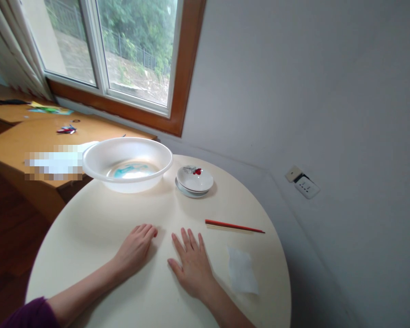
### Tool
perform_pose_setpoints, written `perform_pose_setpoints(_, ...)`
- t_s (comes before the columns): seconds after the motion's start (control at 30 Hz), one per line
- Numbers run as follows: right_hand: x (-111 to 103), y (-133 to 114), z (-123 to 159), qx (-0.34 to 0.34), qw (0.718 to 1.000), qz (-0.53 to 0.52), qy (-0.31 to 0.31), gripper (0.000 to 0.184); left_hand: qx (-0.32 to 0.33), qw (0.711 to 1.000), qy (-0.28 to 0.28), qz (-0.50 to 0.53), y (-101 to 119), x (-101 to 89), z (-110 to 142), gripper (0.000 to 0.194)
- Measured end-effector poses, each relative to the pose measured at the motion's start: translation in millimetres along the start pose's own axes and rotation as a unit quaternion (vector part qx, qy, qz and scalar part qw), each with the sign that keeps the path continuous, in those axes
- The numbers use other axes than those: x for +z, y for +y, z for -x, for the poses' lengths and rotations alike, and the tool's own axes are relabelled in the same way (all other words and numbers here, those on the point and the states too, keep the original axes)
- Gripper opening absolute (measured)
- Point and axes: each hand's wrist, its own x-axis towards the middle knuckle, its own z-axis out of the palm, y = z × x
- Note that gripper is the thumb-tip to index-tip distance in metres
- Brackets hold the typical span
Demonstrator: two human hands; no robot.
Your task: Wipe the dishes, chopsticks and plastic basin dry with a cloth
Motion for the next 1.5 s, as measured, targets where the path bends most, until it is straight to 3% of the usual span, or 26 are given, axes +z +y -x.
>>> perform_pose_setpoints(0.33,-1,-2,0,-0.002,1.000,-0.020,0.019,0.058,-0.008,0.998,-0.066,-0.022,5,-5.8,-2,0.019)
perform_pose_setpoints(0.5,1,-2,0,-0.025,0.997,-0.040,0.055,0.056,-0.012,0.997,-0.069,-0.015,3,-2.5,-2,0.019)
perform_pose_setpoints(0.63,4,0,-1,-0.082,0.986,-0.095,0.108,0.031,-0.023,0.998,-0.051,0.005,0,1.3,-2,0.019)
perform_pose_setpoints(0.73,7,2,-3,-0.071,0.977,-0.116,0.163,0.010,-0.034,0.998,-0.050,0.021,-2,2.0,-2,0.020)
perform_pose_setpoints(0.87,10,5,-3,-0.041,0.971,-0.129,0.195,0.013,-0.044,0.997,-0.047,0.034,-1,0.3,-3,0.020)
perform_pose_setpoints(1.23,10,7,-3,0.002,0.965,-0.189,0.181,0.016,-0.077,0.993,-0.061,0.070,2,-3.9,-4,0.024)
perform_pose_setpoints(1.5,6,4,-2,-0.017,0.965,-0.191,0.179,0.017,-0.069,0.994,-0.036,0.078,0,0.5,-2,0.023)
